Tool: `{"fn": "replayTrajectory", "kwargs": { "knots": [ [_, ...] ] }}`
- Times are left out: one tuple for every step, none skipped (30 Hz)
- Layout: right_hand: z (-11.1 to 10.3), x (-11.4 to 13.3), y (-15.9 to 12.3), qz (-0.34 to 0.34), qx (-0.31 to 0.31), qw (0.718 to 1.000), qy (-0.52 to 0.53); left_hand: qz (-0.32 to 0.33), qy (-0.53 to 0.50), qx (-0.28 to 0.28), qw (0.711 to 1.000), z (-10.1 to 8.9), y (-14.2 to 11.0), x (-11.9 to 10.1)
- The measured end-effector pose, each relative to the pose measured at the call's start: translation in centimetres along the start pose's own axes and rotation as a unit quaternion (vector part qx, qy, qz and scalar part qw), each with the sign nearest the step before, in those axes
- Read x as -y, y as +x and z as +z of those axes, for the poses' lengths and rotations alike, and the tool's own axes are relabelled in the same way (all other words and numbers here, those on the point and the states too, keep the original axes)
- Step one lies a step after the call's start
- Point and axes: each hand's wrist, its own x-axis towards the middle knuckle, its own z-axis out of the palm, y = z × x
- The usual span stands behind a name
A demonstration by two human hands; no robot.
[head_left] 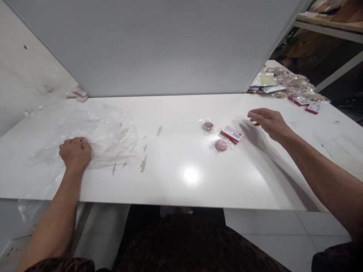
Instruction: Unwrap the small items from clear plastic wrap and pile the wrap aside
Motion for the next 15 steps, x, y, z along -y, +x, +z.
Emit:
{"fn": "replayTrajectory", "kwargs": {
  "knots": [
    [0.4, 0.3, -1.4, -0.019, 0.036, 0.998, -0.044, 0.002, -0.01, -0.001, 1.0, -0.2, -0.1, -0.2],
    [0.9, 0.6, -2.5, -0.036, 0.068, 0.993, -0.094, 0.004, -0.021, -0.001, 1.0, -0.3, -0.3, -0.4],
    [1.5, 1.0, -3.4, -0.048, 0.097, 0.984, -0.145, 0.005, -0.031, 0.002, 1.0, -0.5, -0.4, -0.6],
    [2.0, 1.5, -4.0, -0.058, 0.119, 0.973, -0.189, 0.005, -0.041, 0.005, 0.999, -0.6, -0.5, -0.7],
    [2.6, 1.8, -4.4, -0.068, 0.133, 0.963, -0.225, 0.005, -0.05, 0.006, 0.999, -0.7, -0.6, -0.8],
    [3.1, 2.1, -4.7, -0.074, 0.144, 0.954, -0.252, 0.006, -0.057, 0.007, 0.998, -0.8, -0.7, -0.8],
    [3.5, 2.4, -4.8, -0.073, 0.15, 0.947, -0.276, 0.007, -0.063, 0.008, 0.998, -0.8, -0.7, -0.8],
    [3.7, 2.6, -5.0, -0.065, 0.152, 0.941, -0.295, 0.009, -0.068, 0.008, 0.998, -0.8, -0.8, -0.8],
    [3.8, 2.7, -5.1, -0.049, 0.15, 0.938, -0.307, 0.01, -0.073, 0.009, 0.997, -0.8, -0.8, -0.8],
    [3.8, 2.7, -5.1, -0.025, 0.145, 0.939, -0.311, 0.01, -0.077, 0.009, 0.997, -0.8, -0.8, -0.8],
    [3.8, 2.8, -5.2, 0.004, 0.14, 0.942, -0.306, 0.01, -0.081, 0.009, 0.997, -0.8, -0.8, -0.8],
    [3.7, 2.8, -5.4, 0.034, 0.134, 0.946, -0.292, 0.01, -0.084, 0.009, 0.996, -0.8, -0.8, -0.9],
    [3.6, 2.9, -5.5, 0.058, 0.13, 0.951, -0.274, 0.011, -0.089, 0.011, 0.996, -0.7, -0.8, -0.9],
    [3.6, 3.1, -5.7, 0.067, 0.122, 0.957, -0.254, 0.012, -0.094, 0.012, 0.995, -0.7, -0.8, -0.9],
    [3.6, 3.3, -6.0, 0.069, 0.114, 0.962, -0.238, 0.012, -0.101, 0.014, 0.995, -0.7, -0.8, -0.9]
  ]
}}
